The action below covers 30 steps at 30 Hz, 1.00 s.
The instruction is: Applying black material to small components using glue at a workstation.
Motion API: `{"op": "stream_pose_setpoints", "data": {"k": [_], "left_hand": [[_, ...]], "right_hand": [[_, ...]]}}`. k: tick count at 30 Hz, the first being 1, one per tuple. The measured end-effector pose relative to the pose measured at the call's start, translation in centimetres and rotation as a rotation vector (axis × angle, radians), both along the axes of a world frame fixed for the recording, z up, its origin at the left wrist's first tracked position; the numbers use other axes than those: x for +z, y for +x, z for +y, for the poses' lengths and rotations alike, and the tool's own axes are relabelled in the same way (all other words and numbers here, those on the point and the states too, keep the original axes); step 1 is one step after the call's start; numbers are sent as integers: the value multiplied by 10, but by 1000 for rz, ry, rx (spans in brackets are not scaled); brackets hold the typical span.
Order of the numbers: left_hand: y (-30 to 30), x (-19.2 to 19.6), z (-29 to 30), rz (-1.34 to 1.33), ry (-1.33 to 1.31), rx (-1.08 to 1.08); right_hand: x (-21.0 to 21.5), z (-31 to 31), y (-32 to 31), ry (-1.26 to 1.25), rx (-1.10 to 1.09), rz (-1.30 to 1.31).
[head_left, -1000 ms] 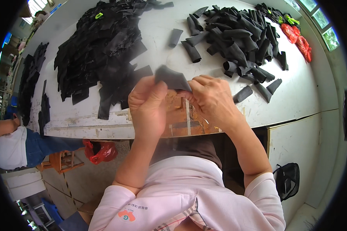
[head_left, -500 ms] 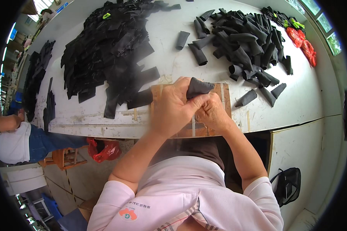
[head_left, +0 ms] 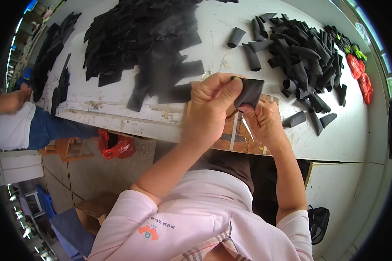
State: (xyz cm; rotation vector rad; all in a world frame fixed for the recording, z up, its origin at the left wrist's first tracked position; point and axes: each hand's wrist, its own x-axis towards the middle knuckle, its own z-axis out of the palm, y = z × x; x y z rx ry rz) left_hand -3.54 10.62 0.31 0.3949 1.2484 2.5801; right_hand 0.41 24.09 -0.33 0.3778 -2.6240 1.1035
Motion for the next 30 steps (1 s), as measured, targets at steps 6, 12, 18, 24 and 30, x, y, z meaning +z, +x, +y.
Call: {"op": "stream_pose_setpoints", "data": {"k": [6, 12, 18, 24, 30], "left_hand": [[-29, -64, -50, 590, -1087, 609], [-43, -104, -85, 719, -1497, 430], [-38, -77, -88, 164, -1040, 4], [-22, -23, -90, -510, 273, -329], [14, -31, -71, -331, 312, -99]], "right_hand": [[47, 39, -18, -764, 240, -138], [29, 21, -7, -646, -467, -10], [-19, -44, 41, -451, -171, -341], [-34, -51, 34, -1095, -54, -565], [-33, -69, 38, -1658, 155, -488]]}}
